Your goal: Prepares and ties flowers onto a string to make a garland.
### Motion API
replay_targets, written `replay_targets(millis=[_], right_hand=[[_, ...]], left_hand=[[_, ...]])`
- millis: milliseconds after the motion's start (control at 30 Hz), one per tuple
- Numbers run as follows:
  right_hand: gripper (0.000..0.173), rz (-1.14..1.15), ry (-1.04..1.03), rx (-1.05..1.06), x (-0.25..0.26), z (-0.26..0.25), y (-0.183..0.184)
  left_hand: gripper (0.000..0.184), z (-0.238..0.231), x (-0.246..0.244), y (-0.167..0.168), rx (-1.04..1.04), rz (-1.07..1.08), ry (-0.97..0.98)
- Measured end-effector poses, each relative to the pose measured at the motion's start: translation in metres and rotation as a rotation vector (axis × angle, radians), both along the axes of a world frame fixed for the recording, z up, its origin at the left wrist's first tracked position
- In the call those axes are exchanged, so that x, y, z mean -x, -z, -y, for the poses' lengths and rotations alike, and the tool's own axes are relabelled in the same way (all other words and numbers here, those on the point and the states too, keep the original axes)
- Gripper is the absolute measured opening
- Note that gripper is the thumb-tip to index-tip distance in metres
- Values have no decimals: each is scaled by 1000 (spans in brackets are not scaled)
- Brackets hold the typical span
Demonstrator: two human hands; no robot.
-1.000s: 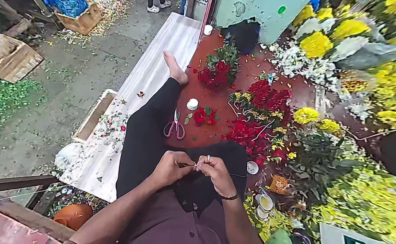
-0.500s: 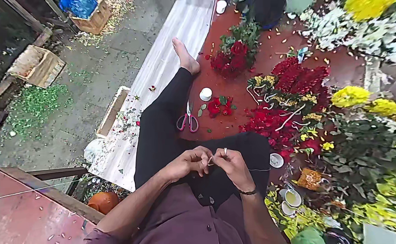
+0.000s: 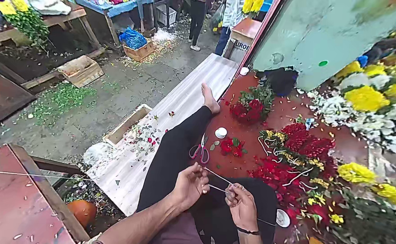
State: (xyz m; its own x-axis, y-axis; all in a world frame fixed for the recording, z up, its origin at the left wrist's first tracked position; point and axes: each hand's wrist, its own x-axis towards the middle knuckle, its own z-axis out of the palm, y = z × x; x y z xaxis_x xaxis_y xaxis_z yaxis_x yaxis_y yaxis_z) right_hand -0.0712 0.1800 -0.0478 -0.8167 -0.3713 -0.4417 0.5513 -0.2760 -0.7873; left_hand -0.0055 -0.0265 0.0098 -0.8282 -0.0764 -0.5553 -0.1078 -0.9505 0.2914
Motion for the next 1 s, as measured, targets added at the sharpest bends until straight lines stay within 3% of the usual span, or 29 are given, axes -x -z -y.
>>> replay_targets(millis=[67, 100, 167, 200, 233, 267, 300, 367, 400, 433, 500, 567, 633, 767, 1000], right_hand=[[26, 22, -50, 37, -2, 3, -2], [26, 20, -77, 52, -4, 5, -4], [26, 14, -89, 96, -4, 10, -7], [26, 10, -72, 109, -2, 11, -7], [27, 6, -46, 114, 0, 12, -6], [28, 12, -22, 106, 1, 11, -5], [29, 26, -3, 99, 2, 10, -2], [30, 67, -3, 99, 2, 10, 4], [30, 80, -21, 121, -1, 11, 7], [29, 86, -26, 141, -5, 12, 10], [27, 67, -7, 115, -7, 16, 12], [25, 10, 18, 5, -6, 20, 14], [19, -95, 3, -235, -9, 23, 18], [9, -433, -98, -654, -11, 17, 25], [8, -661, -217, -733, -6, 6, 25]], left_hand=[[40, 0, 13, 3, 92, -67, -171], [31, -2, 17, 11, 287, -152, -170], [15, -5, 18, 27, 911, -238, 77], [23, -7, 17, 27, 1189, -193, 286], [32, -10, 16, 24, 1318, -141, 482], [37, -13, 15, 20, 1281, -104, 598], [34, -15, 14, 17, 1105, -99, 602], [13, -17, 19, 16, 586, -183, 326], [10, -16, 23, 19, 484, -244, 190], [11, -15, 26, 25, 524, -309, 116], [12, -19, 31, 42, 940, -368, 161], [16, -28, 30, 51, 1392, -266, 434], [20, -33, 29, 53, 1585, -158, 728], [19, -26, 30, 56, 1679, -116, 994], [24, -21, 29, 52, 1678, -111, 1054]])
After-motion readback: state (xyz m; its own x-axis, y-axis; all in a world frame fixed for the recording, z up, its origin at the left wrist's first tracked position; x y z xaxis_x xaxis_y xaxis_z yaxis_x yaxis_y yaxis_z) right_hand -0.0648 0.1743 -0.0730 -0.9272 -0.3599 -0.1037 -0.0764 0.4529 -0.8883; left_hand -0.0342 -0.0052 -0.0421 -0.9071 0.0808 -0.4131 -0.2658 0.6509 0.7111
